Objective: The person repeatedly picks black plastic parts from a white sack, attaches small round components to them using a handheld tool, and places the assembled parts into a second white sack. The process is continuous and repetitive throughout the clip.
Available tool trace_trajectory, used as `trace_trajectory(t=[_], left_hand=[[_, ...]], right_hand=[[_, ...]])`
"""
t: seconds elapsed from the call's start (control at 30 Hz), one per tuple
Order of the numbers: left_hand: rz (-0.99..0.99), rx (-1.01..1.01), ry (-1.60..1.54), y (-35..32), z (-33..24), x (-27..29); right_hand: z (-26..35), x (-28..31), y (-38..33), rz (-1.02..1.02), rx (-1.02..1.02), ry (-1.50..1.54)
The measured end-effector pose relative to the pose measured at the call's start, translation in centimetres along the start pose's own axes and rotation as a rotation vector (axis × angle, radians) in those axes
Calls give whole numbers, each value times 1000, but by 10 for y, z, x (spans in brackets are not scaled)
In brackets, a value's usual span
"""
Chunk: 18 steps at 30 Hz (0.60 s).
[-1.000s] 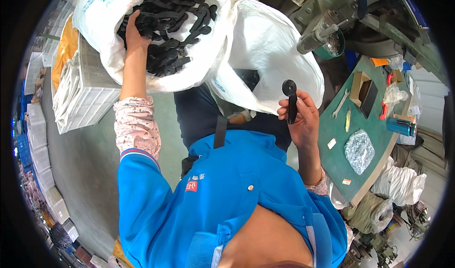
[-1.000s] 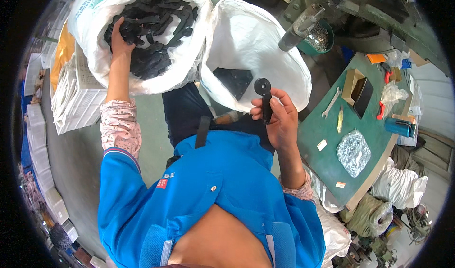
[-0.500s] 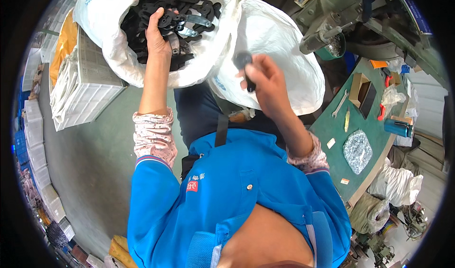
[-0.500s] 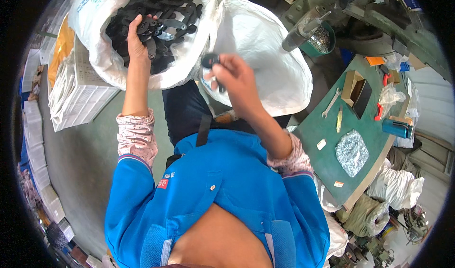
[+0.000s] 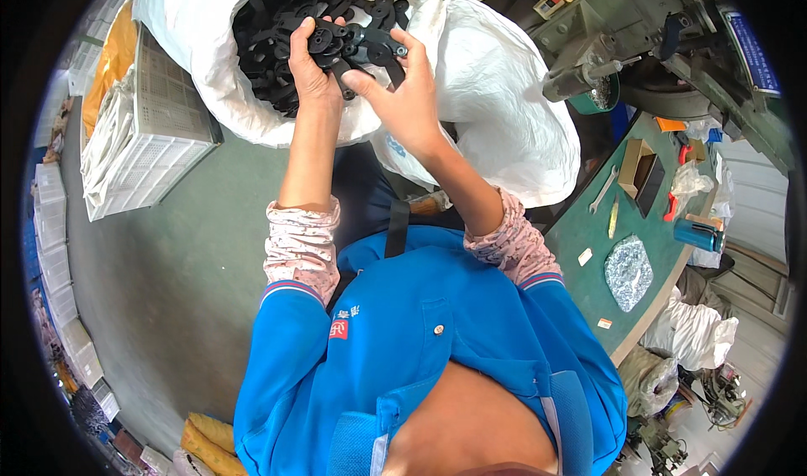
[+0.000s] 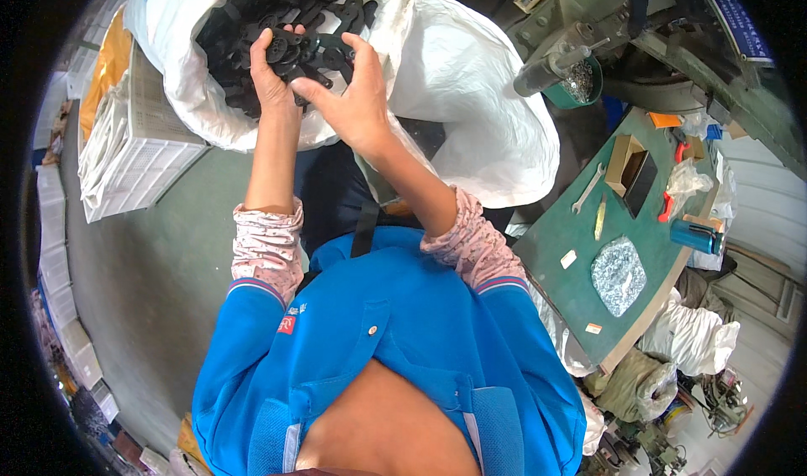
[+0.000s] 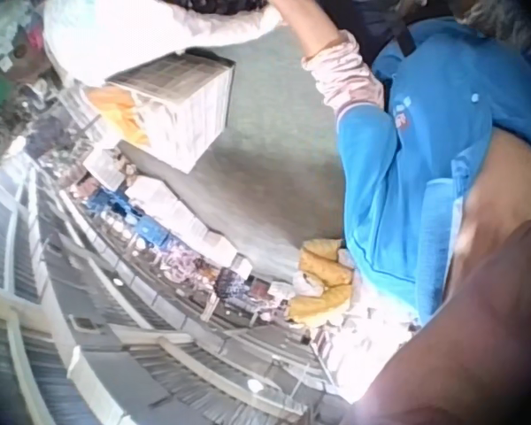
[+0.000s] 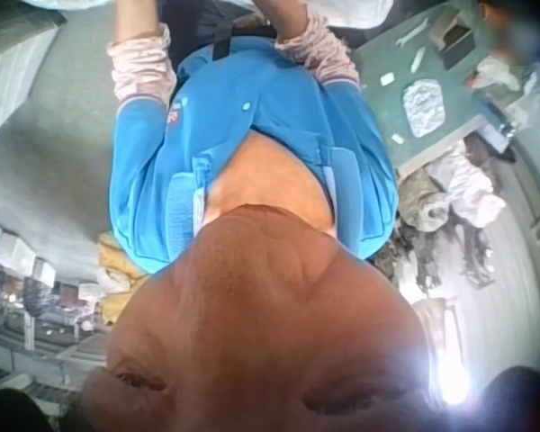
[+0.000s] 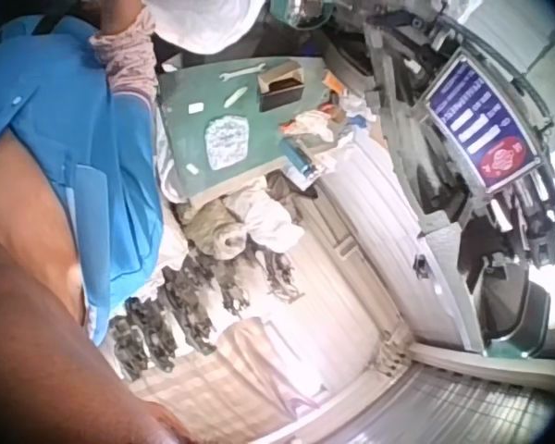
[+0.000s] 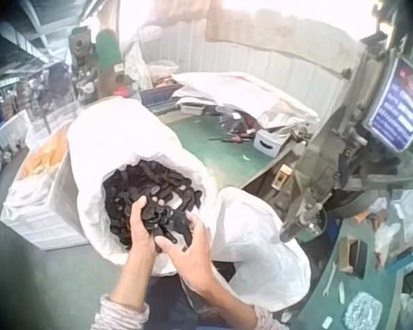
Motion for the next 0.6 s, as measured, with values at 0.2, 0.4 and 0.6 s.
trace_trajectory(t=[0.2,0.4,0.6], left_hand=[[-75,-59,-115,0,0,13],[-105,3,-218,2,7,25],[-91,27,-260,0,9,23]], right_hand=[[-7,-13,-3,39,33,-186],[-26,-25,-7,64,-168,194],[-24,-21,-9,-36,-120,248]])
Point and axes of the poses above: each hand's wrist, its own y-axis towards the middle knuckle, its own x-axis out of the back of the hand, z = x × y, the point moved 10 cm from there along y, towards the middle knuckle, and after that the axes turned 5 degrees about x, right-handed, at the moved point
